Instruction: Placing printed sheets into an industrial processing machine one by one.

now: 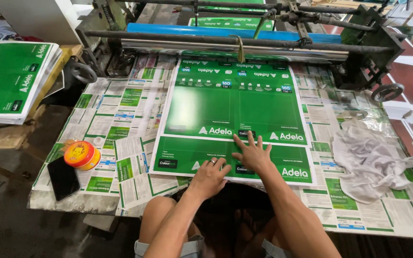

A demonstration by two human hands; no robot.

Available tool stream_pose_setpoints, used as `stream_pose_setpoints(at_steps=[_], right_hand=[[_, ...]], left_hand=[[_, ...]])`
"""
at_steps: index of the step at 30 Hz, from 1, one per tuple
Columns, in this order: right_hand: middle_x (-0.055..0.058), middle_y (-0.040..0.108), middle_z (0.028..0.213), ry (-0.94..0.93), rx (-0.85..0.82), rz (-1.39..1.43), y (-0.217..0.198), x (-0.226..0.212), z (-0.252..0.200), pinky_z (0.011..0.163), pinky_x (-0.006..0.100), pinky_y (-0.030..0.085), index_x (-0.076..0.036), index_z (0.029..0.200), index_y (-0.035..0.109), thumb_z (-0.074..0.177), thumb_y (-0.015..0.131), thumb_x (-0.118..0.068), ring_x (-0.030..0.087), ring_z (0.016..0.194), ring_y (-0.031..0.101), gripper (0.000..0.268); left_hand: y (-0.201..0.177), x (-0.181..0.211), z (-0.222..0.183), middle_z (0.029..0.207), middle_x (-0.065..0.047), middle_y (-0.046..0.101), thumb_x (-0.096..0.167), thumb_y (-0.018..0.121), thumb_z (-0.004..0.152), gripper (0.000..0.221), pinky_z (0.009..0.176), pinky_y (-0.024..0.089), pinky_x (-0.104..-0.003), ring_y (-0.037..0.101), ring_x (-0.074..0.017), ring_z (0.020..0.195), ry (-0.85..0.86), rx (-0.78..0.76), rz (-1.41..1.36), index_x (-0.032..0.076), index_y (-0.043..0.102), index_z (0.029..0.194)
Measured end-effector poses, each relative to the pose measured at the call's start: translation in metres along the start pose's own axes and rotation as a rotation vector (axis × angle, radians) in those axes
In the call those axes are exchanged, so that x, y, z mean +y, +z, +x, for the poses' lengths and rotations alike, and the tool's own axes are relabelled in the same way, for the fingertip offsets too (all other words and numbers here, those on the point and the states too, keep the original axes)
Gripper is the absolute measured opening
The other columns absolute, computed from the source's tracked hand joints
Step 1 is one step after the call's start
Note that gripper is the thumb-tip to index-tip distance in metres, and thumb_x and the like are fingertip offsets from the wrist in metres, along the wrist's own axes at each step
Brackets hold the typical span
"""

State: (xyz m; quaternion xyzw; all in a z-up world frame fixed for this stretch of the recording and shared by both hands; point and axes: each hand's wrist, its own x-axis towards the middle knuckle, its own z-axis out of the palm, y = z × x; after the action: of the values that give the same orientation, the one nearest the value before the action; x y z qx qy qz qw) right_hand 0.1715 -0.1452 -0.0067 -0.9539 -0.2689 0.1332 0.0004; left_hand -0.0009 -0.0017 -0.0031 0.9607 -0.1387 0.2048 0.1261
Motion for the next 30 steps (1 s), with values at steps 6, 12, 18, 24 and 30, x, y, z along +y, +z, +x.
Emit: stream_pose_setpoints(at_steps=[6, 12, 18, 24, 30], right_hand=[[0.007, 0.001, 0.174, 0.058, -0.135, 0.049, -0.010, -0.004, -0.012, 0.116, 0.079, 0.012, -0.050, 0.161, 0.014, 0.096, 0.039, -0.073, 0.045, 0.157, 0.008, 0.073], [0.006, 0.001, 0.174, 0.044, -0.064, 0.057, -0.010, -0.004, -0.001, 0.114, 0.081, 0.009, -0.049, 0.161, 0.015, 0.096, 0.035, -0.073, 0.045, 0.157, 0.007, 0.072], [0.007, 0.006, 0.173, 0.036, 0.004, 0.071, -0.009, 0.000, 0.011, 0.113, 0.081, 0.010, -0.050, 0.160, 0.019, 0.095, 0.037, -0.073, 0.045, 0.156, 0.010, 0.071], [0.008, 0.008, 0.173, 0.023, 0.037, 0.068, -0.007, 0.004, 0.019, 0.112, 0.082, 0.010, -0.049, 0.160, 0.020, 0.095, 0.036, -0.073, 0.046, 0.155, 0.012, 0.071], [0.008, 0.008, 0.173, 0.025, 0.062, 0.080, -0.006, 0.005, 0.021, 0.112, 0.082, 0.010, -0.048, 0.160, 0.021, 0.095, 0.037, -0.074, 0.047, 0.155, 0.012, 0.072]], left_hand=[[0.008, -0.005, -0.001, 0.128, -0.012, 0.059, 0.023, 0.081, 0.077, 0.048, 0.095, 0.048, -0.047, 0.058, -0.0311, 0.120, -0.042, -0.004, -0.051, 0.012, 0.062, 0.121], [0.005, -0.008, 0.002, 0.154, -0.019, 0.039, 0.038, 0.082, 0.079, 0.072, 0.116, 0.026, -0.059, 0.035, -0.0376, 0.144, -0.197, -0.101, -0.071, 0.013, 0.053, 0.140], [0.012, -0.012, -0.002, 0.158, -0.018, 0.038, 0.039, 0.080, 0.082, 0.072, 0.118, 0.027, -0.058, 0.035, -0.0365, 0.147, -0.192, -0.108, -0.049, 0.016, 0.051, 0.144], [0.009, -0.011, -0.002, 0.157, -0.018, 0.038, 0.038, 0.080, 0.081, 0.072, 0.118, 0.027, -0.058, 0.036, -0.0372, 0.146, -0.184, -0.100, -0.054, 0.016, 0.051, 0.143], [0.008, -0.011, -0.002, 0.157, -0.019, 0.038, 0.038, 0.080, 0.081, 0.072, 0.118, 0.027, -0.058, 0.036, -0.0372, 0.146, -0.186, -0.110, -0.051, 0.016, 0.051, 0.143]])
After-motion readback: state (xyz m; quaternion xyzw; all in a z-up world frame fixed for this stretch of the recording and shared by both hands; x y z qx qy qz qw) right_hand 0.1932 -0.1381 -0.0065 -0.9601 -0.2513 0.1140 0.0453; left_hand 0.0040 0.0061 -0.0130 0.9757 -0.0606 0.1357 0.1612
